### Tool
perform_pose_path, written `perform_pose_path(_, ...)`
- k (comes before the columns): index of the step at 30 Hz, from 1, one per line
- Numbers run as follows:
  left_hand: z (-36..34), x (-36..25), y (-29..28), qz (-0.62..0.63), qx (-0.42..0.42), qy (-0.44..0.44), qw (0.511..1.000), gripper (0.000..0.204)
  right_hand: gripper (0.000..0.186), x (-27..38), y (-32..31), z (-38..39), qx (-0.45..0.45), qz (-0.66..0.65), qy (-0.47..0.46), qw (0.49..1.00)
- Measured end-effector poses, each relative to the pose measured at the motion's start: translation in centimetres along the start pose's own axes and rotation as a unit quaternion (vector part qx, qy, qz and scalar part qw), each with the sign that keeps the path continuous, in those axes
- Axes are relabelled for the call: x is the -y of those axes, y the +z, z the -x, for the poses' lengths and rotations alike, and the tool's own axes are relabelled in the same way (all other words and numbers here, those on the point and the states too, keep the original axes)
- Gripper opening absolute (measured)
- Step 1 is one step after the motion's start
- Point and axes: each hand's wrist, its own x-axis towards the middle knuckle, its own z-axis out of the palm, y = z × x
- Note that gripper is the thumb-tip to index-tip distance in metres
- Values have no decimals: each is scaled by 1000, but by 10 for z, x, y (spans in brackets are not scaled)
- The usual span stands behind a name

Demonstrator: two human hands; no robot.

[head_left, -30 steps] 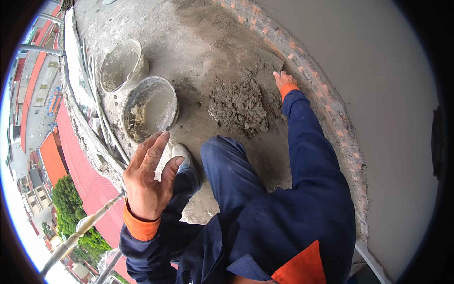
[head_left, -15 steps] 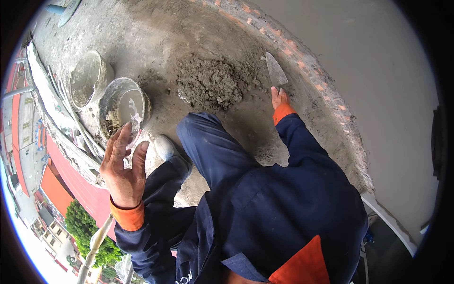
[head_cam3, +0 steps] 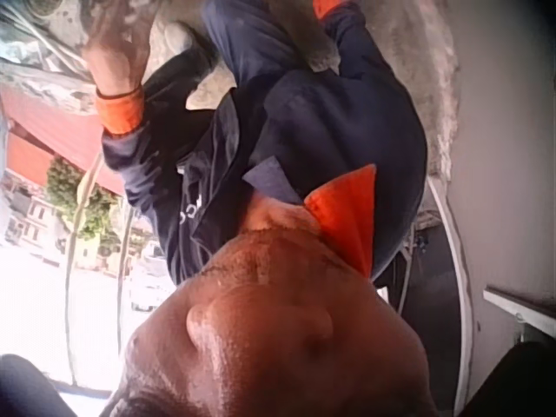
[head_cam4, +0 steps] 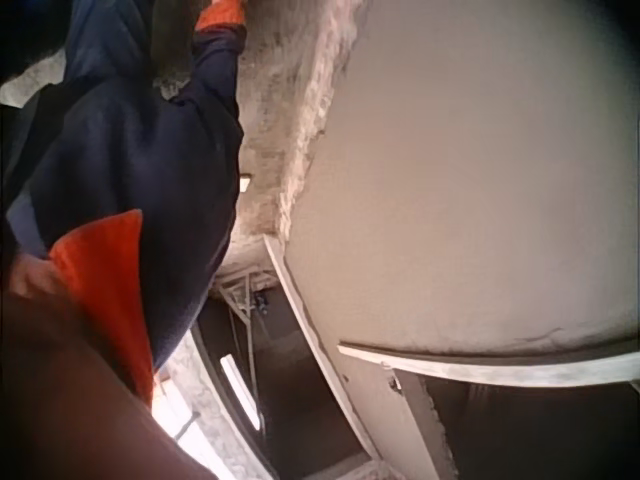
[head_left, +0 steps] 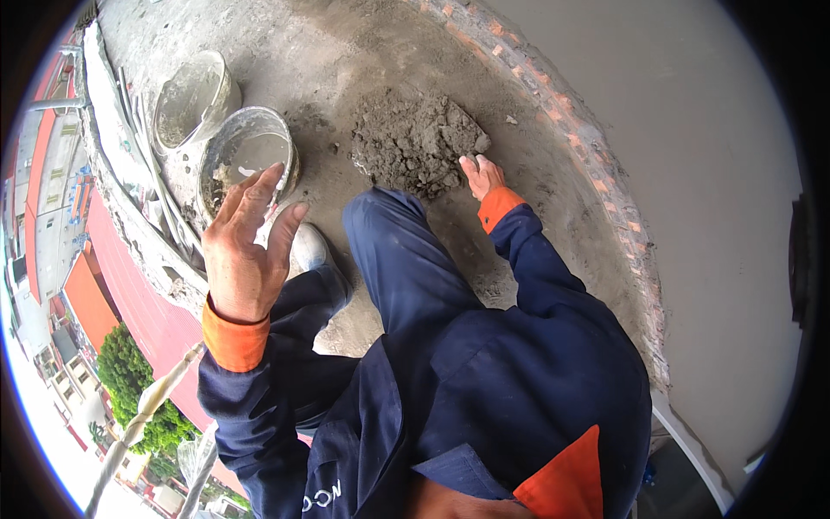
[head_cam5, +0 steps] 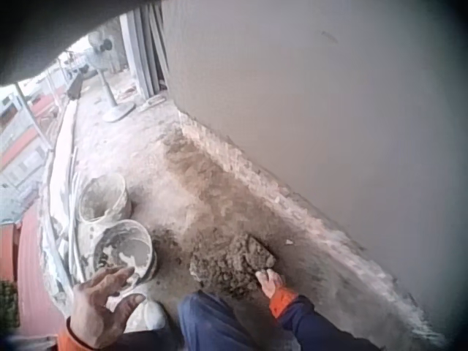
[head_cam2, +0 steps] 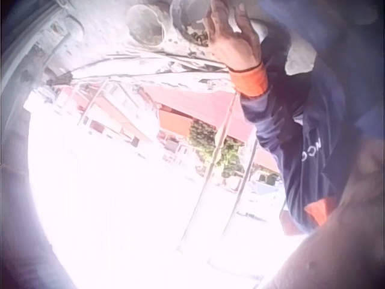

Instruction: The person applies wet plaster to the top and sides of a low wall or ledge at a construction site using a trowel and a long straight-edge guide. The person scoops plaster from a bucket, spreads it onto the surface, and uses the guide to level the edges.

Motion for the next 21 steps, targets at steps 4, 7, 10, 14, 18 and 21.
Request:
perform_pose_path(4, -2, -1, -4, -9, -11, 3, 1000, 41, 42, 51, -13, 22, 106, 217, -32, 970)
perform_pose_path(7, -5, -10, -5, -14, 11, -21, 1000, 38, 32, 12, 59, 4, 131, 333, -63, 932)
perform_pose_path(10, 2, 1, -6, -24, -6, -22, 999, 39, 34, 51, 19, 21, 196, 331, -60, 921)
perform_pose_path(14, -6, -1, -6, -28, -9, -19, 999, 40, 38, 36, 31, 35, 163, 313, -29, 935)
perform_pose_path(18, -3, 3, 1, -1, -16, -25, 1000, 39, 39, 19, 14, 31, 196, 313, -39, 929)
perform_pose_path(21, 12, 21, -6, -15, -34, -48, 998, 38, 46, 16, -34, 65, 158, 208, -89, 961)
